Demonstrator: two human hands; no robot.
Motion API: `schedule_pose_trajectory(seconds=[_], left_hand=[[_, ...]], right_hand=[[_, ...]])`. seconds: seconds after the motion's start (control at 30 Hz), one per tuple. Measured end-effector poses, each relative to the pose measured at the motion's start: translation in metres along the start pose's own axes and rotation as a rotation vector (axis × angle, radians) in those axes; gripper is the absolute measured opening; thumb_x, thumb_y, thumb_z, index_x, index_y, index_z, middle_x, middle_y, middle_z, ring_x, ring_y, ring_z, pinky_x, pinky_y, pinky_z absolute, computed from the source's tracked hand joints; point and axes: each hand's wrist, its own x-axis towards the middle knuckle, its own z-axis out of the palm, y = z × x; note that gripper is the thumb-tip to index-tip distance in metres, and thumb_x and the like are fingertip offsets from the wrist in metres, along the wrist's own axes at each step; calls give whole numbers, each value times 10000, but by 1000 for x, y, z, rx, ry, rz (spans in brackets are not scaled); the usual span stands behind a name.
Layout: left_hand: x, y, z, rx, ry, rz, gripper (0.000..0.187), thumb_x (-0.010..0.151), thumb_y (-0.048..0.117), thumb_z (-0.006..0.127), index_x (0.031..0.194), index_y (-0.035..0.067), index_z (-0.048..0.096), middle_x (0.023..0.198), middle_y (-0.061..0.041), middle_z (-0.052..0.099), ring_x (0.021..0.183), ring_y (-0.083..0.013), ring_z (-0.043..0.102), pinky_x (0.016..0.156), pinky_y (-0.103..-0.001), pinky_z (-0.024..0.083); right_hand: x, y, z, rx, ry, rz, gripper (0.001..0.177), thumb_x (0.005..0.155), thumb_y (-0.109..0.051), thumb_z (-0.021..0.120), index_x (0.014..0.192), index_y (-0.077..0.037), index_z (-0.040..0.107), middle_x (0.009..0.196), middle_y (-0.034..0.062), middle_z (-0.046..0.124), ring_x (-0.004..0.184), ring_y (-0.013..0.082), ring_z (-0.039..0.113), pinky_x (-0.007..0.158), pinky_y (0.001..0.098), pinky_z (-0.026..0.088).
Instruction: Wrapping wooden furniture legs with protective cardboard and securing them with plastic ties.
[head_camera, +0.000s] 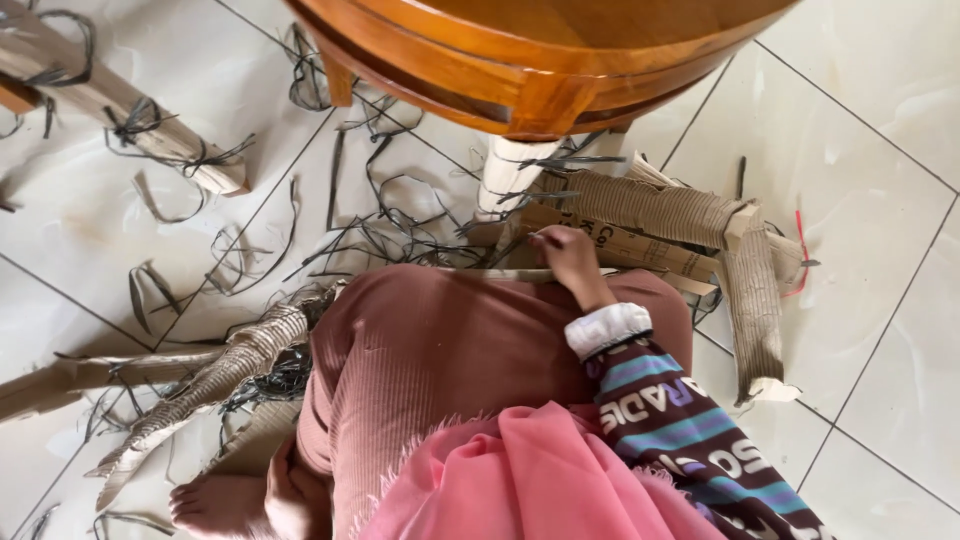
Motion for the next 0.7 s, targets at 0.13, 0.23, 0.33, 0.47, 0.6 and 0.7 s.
schedule_pose_trajectory(seconds=[0.13, 0.23, 0.33, 0.47, 0.6, 0.7], left_hand=[[53, -4, 35, -170, -17, 104, 438, 900, -44, 381, 1206, -28, 694, 1051, -217, 752, 826, -338, 726, 679, -378, 614], [59, -25, 34, -144, -139, -89, 429, 939, 45, 407, 1230, 8, 719, 924, -192, 759, 666, -274, 653, 566, -347, 512], [68, -38, 36, -263, -180, -154, 337, 975, 22, 474, 1187, 5, 736, 904, -140, 756, 637, -189, 580, 562, -285, 461], [91, -28, 33, -252, -99, -71, 241, 977, -36, 535, 1114, -3, 730, 992, -151, 769, 716, -207, 718, 594, -278, 600], [128, 27, 46, -182, 35, 78, 195, 997, -68, 571, 1057, 13, 738, 964, -95, 761, 554, -86, 552, 427, -193, 394], [156, 120, 49, -341, 11, 131, 272, 915, -91, 567, 1073, 44, 743, 986, -137, 752, 800, -233, 639, 700, -345, 487]], right_hand=[[-26, -20, -29, 783, -51, 109, 248, 1042, -166, 605, 1194, -8, 720, 796, 76, 673, 565, 109, 523, 505, 222, 439], [-20, 2, -34, 1153, 5, 143, 196, 1017, -171, 660, 1129, -31, 739, 718, 44, 635, 563, 71, 514, 493, 157, 399], [-22, 6, -34, 1157, 31, 163, 239, 993, -222, 684, 1153, -52, 737, 640, 12, 550, 553, 100, 475, 490, 218, 372], [-22, 1, -26, 1178, 2, 162, 209, 984, -251, 707, 1086, -73, 751, 591, -6, 510, 531, 110, 469, 496, 241, 383], [-25, -10, -18, 981, 163, 193, 196, 994, -241, 686, 1054, -65, 752, 546, -63, 420, 454, 60, 338, 419, 222, 296], [-17, -10, -2, 561, 391, 22, 145, 1008, -176, 676, 1061, -89, 779, 700, 38, 565, 596, 154, 491, 503, 292, 395]])
